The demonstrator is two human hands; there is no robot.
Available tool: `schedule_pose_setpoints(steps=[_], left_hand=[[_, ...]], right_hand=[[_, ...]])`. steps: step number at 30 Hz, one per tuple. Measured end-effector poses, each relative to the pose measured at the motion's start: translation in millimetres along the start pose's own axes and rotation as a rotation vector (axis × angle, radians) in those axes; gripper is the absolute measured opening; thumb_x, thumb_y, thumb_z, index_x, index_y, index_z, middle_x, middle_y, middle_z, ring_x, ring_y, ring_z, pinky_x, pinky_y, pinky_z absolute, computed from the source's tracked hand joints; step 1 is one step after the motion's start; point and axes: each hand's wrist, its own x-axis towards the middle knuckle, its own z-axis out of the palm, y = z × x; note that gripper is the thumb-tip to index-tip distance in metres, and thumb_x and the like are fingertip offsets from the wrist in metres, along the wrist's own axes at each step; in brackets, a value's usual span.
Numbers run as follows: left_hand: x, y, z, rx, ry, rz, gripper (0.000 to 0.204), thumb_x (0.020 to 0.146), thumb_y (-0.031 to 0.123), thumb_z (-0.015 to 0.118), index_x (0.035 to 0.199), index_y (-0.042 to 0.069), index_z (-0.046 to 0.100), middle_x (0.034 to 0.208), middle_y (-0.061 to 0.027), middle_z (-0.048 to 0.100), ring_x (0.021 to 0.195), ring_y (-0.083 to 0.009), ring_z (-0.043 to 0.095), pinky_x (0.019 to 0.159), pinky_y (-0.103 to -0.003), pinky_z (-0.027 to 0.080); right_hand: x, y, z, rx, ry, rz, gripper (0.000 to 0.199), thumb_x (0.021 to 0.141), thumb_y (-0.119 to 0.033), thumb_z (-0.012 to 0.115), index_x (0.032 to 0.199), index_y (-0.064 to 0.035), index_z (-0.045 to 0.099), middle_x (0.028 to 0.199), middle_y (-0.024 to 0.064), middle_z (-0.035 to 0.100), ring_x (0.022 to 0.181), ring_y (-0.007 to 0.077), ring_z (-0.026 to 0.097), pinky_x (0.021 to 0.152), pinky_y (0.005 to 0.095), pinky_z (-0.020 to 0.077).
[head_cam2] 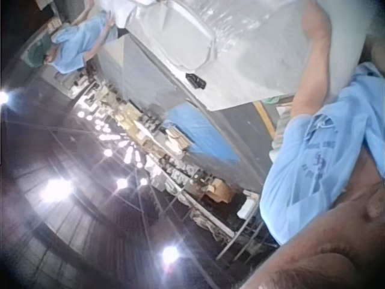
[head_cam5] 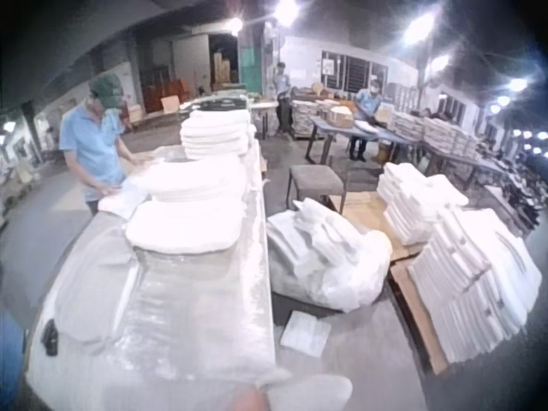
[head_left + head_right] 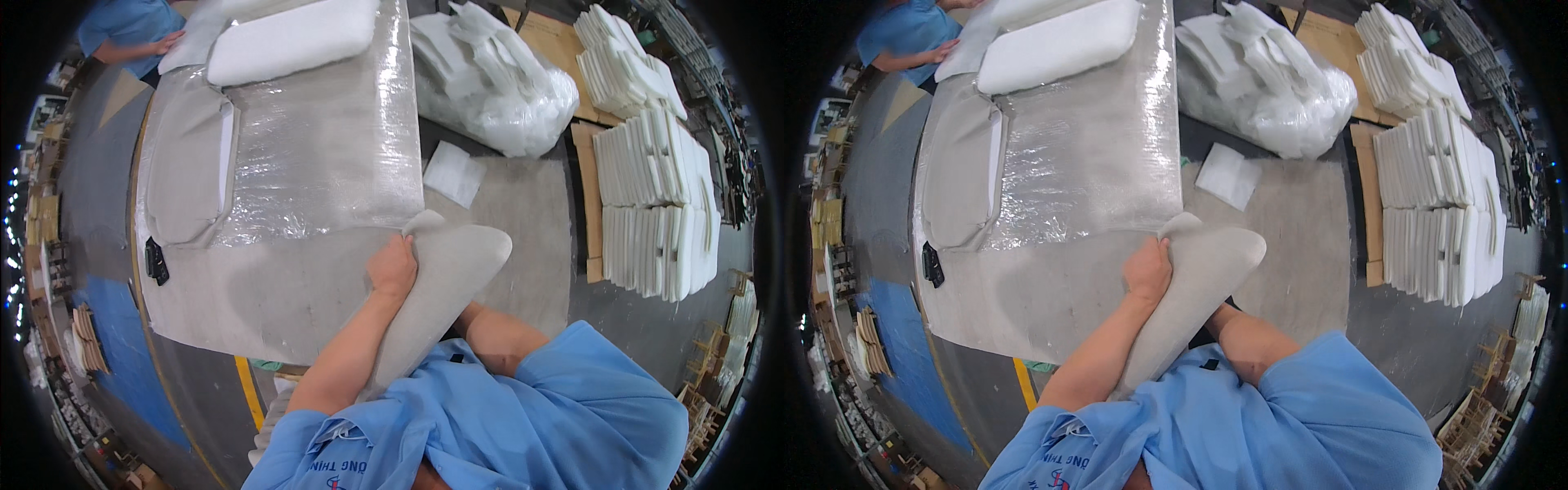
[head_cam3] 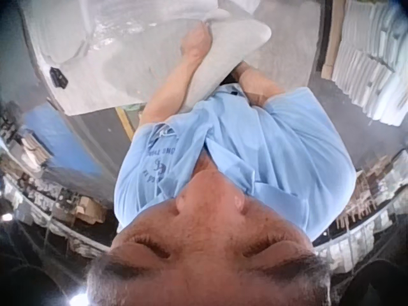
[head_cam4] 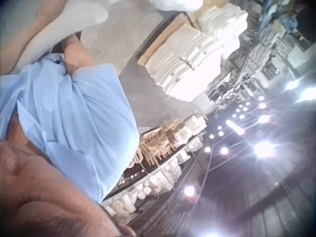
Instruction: The person inserts white foam cushions into grey fabric covers at a workbench, then places the finished cushions onto a nearby stack. The process is repeated for multiple cushions.
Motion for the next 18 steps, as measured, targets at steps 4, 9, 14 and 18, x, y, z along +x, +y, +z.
schedule_pose_setpoints(steps=[4, 9, 14, 18], left_hand=[[9.6, 1.9, -5.9, -0.008, 0.018, 0.085, 0.041, 0.108, 0.041, 0.049, 0.106, 0.005, 0.066, 0.091, -0.0261, 0.073, 0.087, -0.0476, 0.071, 0.081, -0.058, 0.053], [25.9, 20.1, -11.7, -0.083, -0.071, 0.086, 0.050, 0.105, 0.049, 0.052, 0.104, 0.002, 0.069, 0.094, -0.0249, 0.073, 0.092, -0.0467, 0.070, 0.082, -0.058, 0.053], [26.0, 18.8, 3.1, -0.063, -0.001, 0.053, 0.047, 0.105, 0.049, 0.052, 0.102, 0.004, 0.068, 0.094, -0.0240, 0.074, 0.091, -0.0467, 0.070, 0.080, -0.057, 0.053], [16.9, 10.9, -14.4, -0.145, -0.021, 0.067, 0.051, 0.101, 0.053, 0.059, 0.115, 0.005, 0.069, 0.099, -0.0253, 0.073, 0.096, -0.0441, 0.071, 0.084, -0.053, 0.054]], right_hand=[[5.4, -5.2, 3.5, -0.049, -0.033, 0.017, 0.043, 0.109, -0.034, 0.053, 0.143, -0.0074, 0.057, 0.139, 0.0129, 0.065, 0.122, 0.0269, 0.065, 0.105, 0.0459, 0.0543], [2.2, -0.8, 4.6, -0.082, -0.017, 0.055, 0.045, 0.108, -0.036, 0.055, 0.143, -0.0073, 0.058, 0.140, 0.0127, 0.064, 0.122, 0.0265, 0.065, 0.105, 0.0454, 0.0542], [5.7, -4.1, -0.2, -0.125, -0.015, 0.090, 0.046, 0.108, -0.038, 0.056, 0.143, -0.0073, 0.059, 0.141, 0.0125, 0.064, 0.123, 0.0260, 0.065, 0.105, 0.0448, 0.0541], [5.0, -22.4, -4.3, -0.206, -0.031, 0.150, 0.048, 0.107, -0.039, 0.058, 0.143, -0.0073, 0.059, 0.142, 0.0124, 0.063, 0.123, 0.0256, 0.065, 0.105, 0.0444, 0.0541]])
